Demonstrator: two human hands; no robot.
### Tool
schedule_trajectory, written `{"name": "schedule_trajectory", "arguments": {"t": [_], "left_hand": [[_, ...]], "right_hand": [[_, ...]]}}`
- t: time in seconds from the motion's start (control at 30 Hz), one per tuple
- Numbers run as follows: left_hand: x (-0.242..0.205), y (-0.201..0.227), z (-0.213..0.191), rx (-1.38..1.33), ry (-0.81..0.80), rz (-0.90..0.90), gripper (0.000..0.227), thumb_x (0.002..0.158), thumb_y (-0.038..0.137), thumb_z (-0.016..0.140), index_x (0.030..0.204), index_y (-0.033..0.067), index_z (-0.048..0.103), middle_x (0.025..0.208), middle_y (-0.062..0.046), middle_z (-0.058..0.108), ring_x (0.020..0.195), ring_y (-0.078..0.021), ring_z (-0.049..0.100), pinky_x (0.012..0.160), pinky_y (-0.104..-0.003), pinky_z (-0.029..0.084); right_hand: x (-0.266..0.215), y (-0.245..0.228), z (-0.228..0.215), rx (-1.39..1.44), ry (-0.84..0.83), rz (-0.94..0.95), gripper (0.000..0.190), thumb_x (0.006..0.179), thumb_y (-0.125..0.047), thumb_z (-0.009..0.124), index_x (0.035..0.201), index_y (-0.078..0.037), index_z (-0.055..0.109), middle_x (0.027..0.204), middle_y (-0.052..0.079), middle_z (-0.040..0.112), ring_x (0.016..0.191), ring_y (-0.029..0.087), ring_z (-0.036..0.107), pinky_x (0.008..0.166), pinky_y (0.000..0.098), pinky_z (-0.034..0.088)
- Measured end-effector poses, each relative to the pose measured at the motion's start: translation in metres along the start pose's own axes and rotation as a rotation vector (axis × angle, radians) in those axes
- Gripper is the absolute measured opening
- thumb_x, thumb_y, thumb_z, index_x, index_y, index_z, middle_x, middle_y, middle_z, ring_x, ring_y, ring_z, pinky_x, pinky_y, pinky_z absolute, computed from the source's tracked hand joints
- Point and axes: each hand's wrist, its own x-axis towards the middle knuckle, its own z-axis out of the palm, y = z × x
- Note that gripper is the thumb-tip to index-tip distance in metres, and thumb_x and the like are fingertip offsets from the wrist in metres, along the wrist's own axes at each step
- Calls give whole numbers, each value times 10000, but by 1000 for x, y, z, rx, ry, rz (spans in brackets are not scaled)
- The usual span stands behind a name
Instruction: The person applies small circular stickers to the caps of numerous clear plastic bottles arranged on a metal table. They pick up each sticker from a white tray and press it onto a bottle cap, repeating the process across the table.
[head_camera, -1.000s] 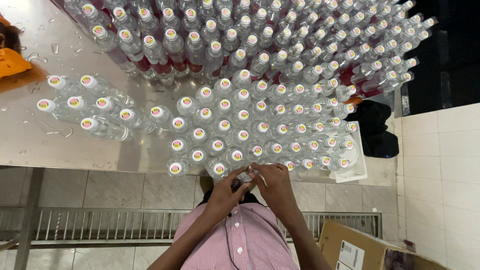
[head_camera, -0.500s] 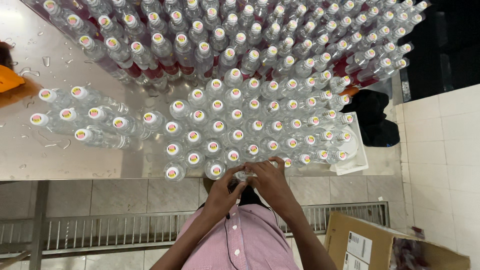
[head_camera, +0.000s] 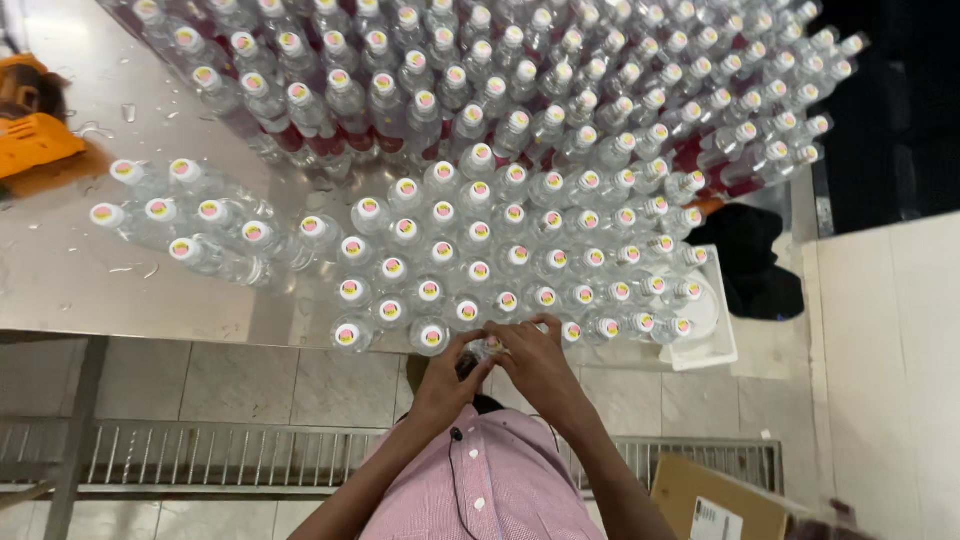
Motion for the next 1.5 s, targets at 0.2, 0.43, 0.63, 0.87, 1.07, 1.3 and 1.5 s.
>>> {"name": "schedule_trajectory", "arguments": {"t": [0.2, 0.43, 0.63, 0.87, 1.07, 1.3, 1.5], "left_hand": [[2, -27, 24, -152, 191, -69, 376, 1020, 339, 762, 1381, 232, 767, 676, -31, 655, 567, -86, 562, 502, -257, 504], [26, -56, 36, -340, 261, 84, 284, 998, 248, 822, 1252, 126, 787, 577, -8, 577, 454, -85, 465, 445, -245, 387], [35, -76, 40, -379, 277, 255, 314, 998, 247, 831, 1255, 71, 793, 595, -28, 608, 463, -70, 474, 458, -224, 396], [34, -77, 35, -225, 261, 283, 408, 967, 243, 831, 1355, 118, 813, 819, -13, 762, 652, -68, 557, 621, -244, 475], [38, -82, 27, 79, 297, 300, 440, 965, 369, 833, 1399, 297, 806, 675, -71, 741, 651, -163, 604, 694, -335, 537], [19, -76, 36, 14, 288, 262, 379, 1072, 280, 707, 1437, 199, 764, 647, -84, 714, 545, -154, 588, 594, -320, 529], [20, -78, 58, -105, 364, 318, 431, 1042, 279, 779, 1443, 130, 728, 646, -76, 705, 526, -143, 588, 567, -289, 508]], "right_hand": [[8, 26, 14, -59, -69, -90, 475, 916, -244, 789, 1377, -206, 684, 1131, 1, 837, 1083, 226, 717, 1069, 479, 284], [16, 34, -9, 14, -219, 6, 377, 934, -439, 793, 1301, -367, 753, 975, 10, 812, 1153, 320, 519, 1073, 379, 326], [20, 46, -5, 91, -163, -222, 445, 854, -321, 898, 1275, -270, 762, 1278, -70, 822, 1211, 192, 697, 1068, 415, 343], [11, 42, -23, 230, -186, -160, 223, 980, -232, 763, 1199, -192, 766, 1148, 17, 850, 1242, 257, 616, 1208, 438, 351], [18, 68, 14, -13, -88, -332, 344, 930, -315, 821, 1245, -255, 697, 1044, 14, 806, 1075, 193, 772, 1235, 555, 319], [21, 71, 15, 67, -172, -266, 321, 901, -306, 845, 1189, -238, 721, 1065, -6, 770, 1092, 202, 730, 1196, 584, 344], [24, 81, 20, -54, -198, -287, 312, 976, -332, 784, 1264, -233, 717, 1076, 22, 765, 1125, 188, 732, 1225, 541, 278]]}}
